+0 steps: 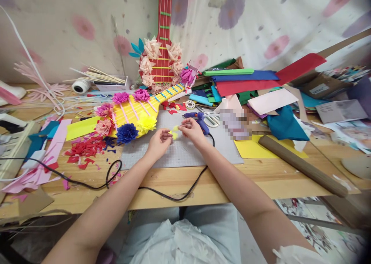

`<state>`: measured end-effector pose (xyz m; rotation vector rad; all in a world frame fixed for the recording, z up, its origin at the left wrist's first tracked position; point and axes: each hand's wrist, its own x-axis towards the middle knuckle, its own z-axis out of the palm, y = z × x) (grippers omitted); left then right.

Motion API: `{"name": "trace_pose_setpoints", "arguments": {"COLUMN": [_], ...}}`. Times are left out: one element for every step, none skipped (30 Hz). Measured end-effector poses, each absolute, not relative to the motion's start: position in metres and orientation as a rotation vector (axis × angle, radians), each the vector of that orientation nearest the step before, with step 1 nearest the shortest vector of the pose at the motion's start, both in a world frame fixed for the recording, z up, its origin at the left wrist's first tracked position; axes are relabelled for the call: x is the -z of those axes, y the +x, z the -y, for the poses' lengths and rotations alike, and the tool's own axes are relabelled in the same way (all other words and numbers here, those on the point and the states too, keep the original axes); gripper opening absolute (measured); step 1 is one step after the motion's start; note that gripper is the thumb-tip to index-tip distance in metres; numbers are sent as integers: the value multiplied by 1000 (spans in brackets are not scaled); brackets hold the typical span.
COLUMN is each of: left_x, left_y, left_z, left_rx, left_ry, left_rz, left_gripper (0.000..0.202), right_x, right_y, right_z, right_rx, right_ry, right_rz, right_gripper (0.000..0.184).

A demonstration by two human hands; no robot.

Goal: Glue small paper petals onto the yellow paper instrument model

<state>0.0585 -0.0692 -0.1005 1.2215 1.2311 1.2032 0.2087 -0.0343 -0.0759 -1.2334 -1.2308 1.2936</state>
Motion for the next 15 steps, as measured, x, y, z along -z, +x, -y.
{"name": "trace_pose_setpoints", "arguments": {"left_x": [98, 94, 90, 87, 83, 81, 79, 79, 79, 80, 81, 83, 84, 86, 87], "left_y": [61, 64, 66, 69, 71, 73, 76, 78, 80, 81, 82, 83, 83, 83, 84], "left_z": [68, 67, 67, 66, 65, 64, 63, 61, 60, 59, 58, 58, 57, 58, 58], "left_rx": [-1196, -1184, -1169, -1155, -1145, -1143, -1146, -1154, -1164, -1173, -1179, -1182, -1187, -1197, -1211], "left_ry": [1138, 1073, 1025, 989, 959, 933, 910, 894, 886, 889, 900, 915, 929, 936, 933], "left_rz": [-1199, -1172, -1151, -1134, -1123, -1116, -1113, -1114, -1125, -1141, -1161, -1179, -1190, -1192, -1182], "left_gripper": [26, 29, 30, 31, 31, 31, 30, 29, 27, 27, 26, 26, 25, 25, 25], "right_x": [78, 81, 82, 84, 85, 86, 86, 87, 88, 88, 89, 89, 89, 90, 91], "right_y": [210, 211, 211, 211, 211, 210, 210, 210, 210, 211, 212, 213, 214, 215, 215], "right_z": [36, 36, 37, 37, 37, 37, 36, 36, 36, 37, 37, 38, 38, 39, 39], "right_rx": [-1295, -1296, -1297, -1299, -1298, -1297, -1298, -1301, -1306, -1312, -1322, -1333, -1344, -1354, -1361], "right_ry": [-1222, -1216, -1216, -1217, -1218, -1218, -1216, -1214, -1213, -1214, -1213, -1212, -1207, -1202, -1198], "right_rz": [1227, 1224, 1220, 1215, 1209, 1203, 1199, 1196, 1194, 1188, 1179, 1166, 1149, 1129, 1111], "right_gripper": [33, 33, 34, 34, 35, 36, 36, 36, 36, 37, 37, 38, 39, 40, 41]}}
